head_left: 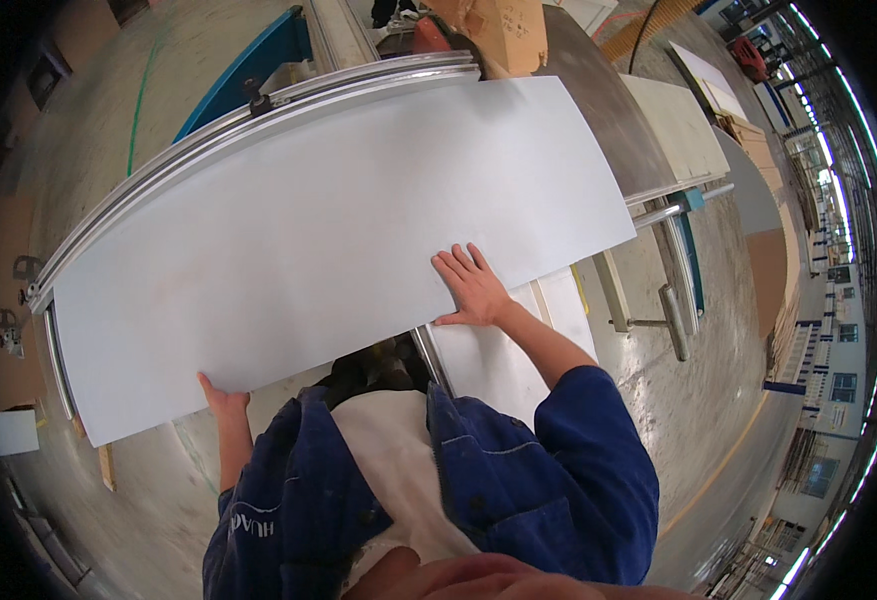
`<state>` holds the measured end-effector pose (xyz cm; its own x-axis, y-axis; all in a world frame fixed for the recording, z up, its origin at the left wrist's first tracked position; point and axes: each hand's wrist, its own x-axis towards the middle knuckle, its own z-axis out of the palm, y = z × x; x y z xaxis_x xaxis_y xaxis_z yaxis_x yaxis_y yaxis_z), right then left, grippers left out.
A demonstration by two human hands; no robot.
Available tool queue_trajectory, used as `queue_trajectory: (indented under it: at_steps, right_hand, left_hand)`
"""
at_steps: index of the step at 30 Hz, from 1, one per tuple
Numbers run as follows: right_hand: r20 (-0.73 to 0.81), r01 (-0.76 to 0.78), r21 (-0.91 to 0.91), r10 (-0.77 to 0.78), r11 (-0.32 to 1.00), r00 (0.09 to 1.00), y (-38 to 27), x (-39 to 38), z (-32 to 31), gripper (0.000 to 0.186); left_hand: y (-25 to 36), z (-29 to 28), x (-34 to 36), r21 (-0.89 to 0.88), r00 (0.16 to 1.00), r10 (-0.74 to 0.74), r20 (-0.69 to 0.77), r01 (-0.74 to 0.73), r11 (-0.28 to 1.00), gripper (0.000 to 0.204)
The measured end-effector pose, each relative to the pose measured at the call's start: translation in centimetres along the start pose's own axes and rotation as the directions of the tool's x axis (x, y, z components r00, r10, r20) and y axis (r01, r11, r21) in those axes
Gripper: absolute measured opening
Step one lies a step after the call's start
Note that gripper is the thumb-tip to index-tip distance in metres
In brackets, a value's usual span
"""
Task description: The person positions and slides large wooden panels through a table saw in an industrial woodworking setting.
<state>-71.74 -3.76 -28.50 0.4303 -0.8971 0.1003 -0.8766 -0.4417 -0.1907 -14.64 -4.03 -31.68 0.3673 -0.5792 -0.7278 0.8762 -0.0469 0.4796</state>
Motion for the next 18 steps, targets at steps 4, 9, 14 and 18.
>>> queue_trajectory:
  at_steps: [4, 9, 14, 18]
  right_hand:
    - [0.056, 0.089, -0.016, -0.088, 0.996, 0.995, 1.3, 1.0, -1.1, 0.121]
    - [0.041, 0.121, -0.012, -0.121, 0.993, 0.992, 1.5, 1.2, -0.4, 0.117]
    - [-0.001, 0.142, 0.007, -0.142, 0.990, 0.990, 1.7, 0.7, 0.7, 0.115]
    - [-0.031, 0.161, 0.039, -0.160, 0.986, 0.987, 1.4, 0.9, 0.9, 0.114]
  left_hand:
    - [0.2, -0.6, 0.8, 0.053, 0.998, -0.021, 0.063, 0.018, 0.998, 0.063]
    - [0.5, -0.9, 0.9, 0.065, 1.000, -0.008, 0.021, 0.007, 0.998, 0.062]
    - [0.9, -1.2, 1.2, 0.082, 1.000, 0.022, -0.005, -0.021, 0.996, 0.064]
    - [1.6, -1.4, 1.5, 0.106, 0.997, 0.042, -0.068, -0.035, 0.994, 0.064]
